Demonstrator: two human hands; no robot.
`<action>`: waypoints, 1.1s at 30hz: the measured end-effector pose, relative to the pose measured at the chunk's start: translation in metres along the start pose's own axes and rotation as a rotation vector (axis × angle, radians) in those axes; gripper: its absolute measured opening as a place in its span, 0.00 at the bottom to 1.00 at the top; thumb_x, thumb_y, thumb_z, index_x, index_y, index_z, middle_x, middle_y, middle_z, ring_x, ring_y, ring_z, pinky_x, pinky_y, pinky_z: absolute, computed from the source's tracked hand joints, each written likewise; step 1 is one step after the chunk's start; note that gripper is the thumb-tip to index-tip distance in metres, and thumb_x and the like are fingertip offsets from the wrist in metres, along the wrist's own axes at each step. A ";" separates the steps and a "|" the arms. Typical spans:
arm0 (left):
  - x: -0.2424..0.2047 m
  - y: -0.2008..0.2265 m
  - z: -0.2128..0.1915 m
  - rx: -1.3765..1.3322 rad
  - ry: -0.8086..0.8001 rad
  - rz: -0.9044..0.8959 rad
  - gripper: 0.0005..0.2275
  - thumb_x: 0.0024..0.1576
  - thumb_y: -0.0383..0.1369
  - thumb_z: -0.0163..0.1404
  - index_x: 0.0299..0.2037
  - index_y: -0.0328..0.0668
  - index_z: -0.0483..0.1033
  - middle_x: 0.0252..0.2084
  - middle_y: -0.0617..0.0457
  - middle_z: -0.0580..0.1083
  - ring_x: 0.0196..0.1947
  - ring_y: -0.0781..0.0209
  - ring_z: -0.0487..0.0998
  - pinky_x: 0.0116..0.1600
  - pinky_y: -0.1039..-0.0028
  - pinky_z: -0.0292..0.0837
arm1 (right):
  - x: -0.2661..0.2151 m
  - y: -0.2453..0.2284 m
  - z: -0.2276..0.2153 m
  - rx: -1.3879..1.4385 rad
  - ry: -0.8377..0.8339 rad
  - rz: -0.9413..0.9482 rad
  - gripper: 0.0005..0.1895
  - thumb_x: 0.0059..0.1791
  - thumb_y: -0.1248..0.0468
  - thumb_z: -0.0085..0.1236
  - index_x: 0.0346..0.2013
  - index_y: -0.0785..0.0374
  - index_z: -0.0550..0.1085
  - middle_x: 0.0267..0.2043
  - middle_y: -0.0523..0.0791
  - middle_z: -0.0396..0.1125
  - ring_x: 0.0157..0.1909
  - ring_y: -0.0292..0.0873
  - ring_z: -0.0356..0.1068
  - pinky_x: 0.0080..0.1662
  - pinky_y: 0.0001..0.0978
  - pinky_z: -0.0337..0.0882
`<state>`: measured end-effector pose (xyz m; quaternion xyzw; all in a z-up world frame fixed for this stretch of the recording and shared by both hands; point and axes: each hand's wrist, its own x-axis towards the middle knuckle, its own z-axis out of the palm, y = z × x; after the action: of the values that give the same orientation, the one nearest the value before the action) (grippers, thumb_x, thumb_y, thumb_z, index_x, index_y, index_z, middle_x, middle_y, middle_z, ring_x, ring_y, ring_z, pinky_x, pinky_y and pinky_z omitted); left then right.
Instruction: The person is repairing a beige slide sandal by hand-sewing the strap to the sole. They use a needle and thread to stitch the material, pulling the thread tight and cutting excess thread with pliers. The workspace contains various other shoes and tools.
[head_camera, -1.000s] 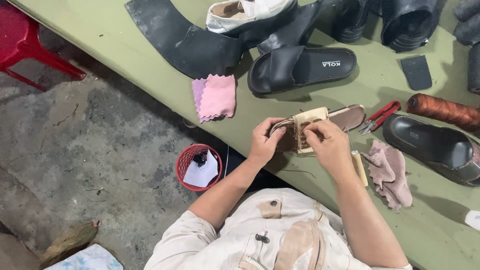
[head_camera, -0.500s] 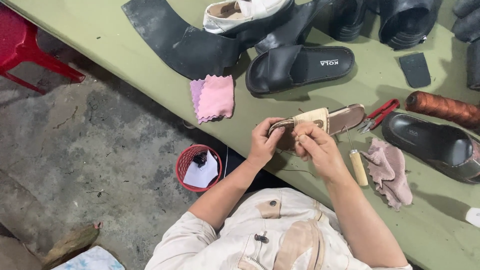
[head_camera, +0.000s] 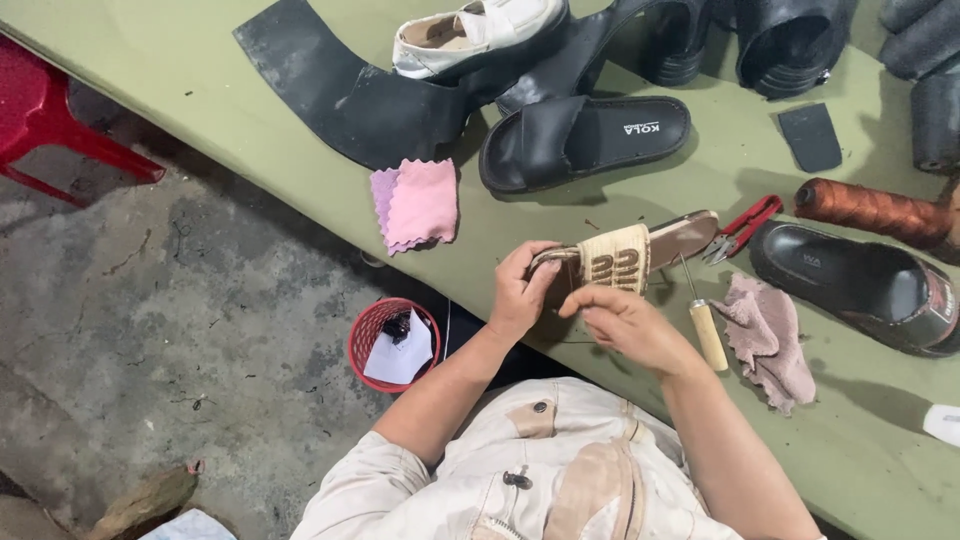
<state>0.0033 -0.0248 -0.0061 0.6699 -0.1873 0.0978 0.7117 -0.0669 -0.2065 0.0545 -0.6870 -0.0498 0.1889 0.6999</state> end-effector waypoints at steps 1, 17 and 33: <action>-0.001 -0.005 0.001 -0.001 0.000 -0.002 0.08 0.63 0.31 0.53 0.47 0.38 0.81 0.37 0.45 0.80 0.37 0.49 0.82 0.48 0.63 0.76 | -0.001 0.000 0.000 0.000 0.000 0.002 0.14 0.54 0.74 0.41 0.46 0.71 0.76 0.13 0.36 0.49 0.16 0.28 0.49 0.22 0.17 0.50; 0.000 -0.001 0.005 0.031 0.076 -0.063 0.07 0.64 0.31 0.51 0.45 0.37 0.80 0.36 0.43 0.80 0.39 0.48 0.81 0.49 0.61 0.75 | -0.039 0.012 0.030 -0.205 -0.029 0.005 0.22 0.55 0.67 0.36 0.62 0.62 0.71 0.10 0.44 0.66 0.10 0.39 0.67 0.15 0.25 0.65; 0.039 0.021 0.007 0.237 0.061 -0.061 0.08 0.61 0.32 0.48 0.44 0.39 0.79 0.40 0.53 0.79 0.40 0.60 0.78 0.48 0.69 0.74 | -0.071 -0.045 0.029 -0.088 0.155 0.203 0.23 0.56 0.61 0.37 0.65 0.61 0.66 0.10 0.41 0.57 0.13 0.35 0.53 0.22 0.26 0.63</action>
<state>0.0292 -0.0338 0.0289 0.7515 -0.1322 0.1179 0.6355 -0.1331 -0.2016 0.1137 -0.7310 0.0658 0.2026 0.6482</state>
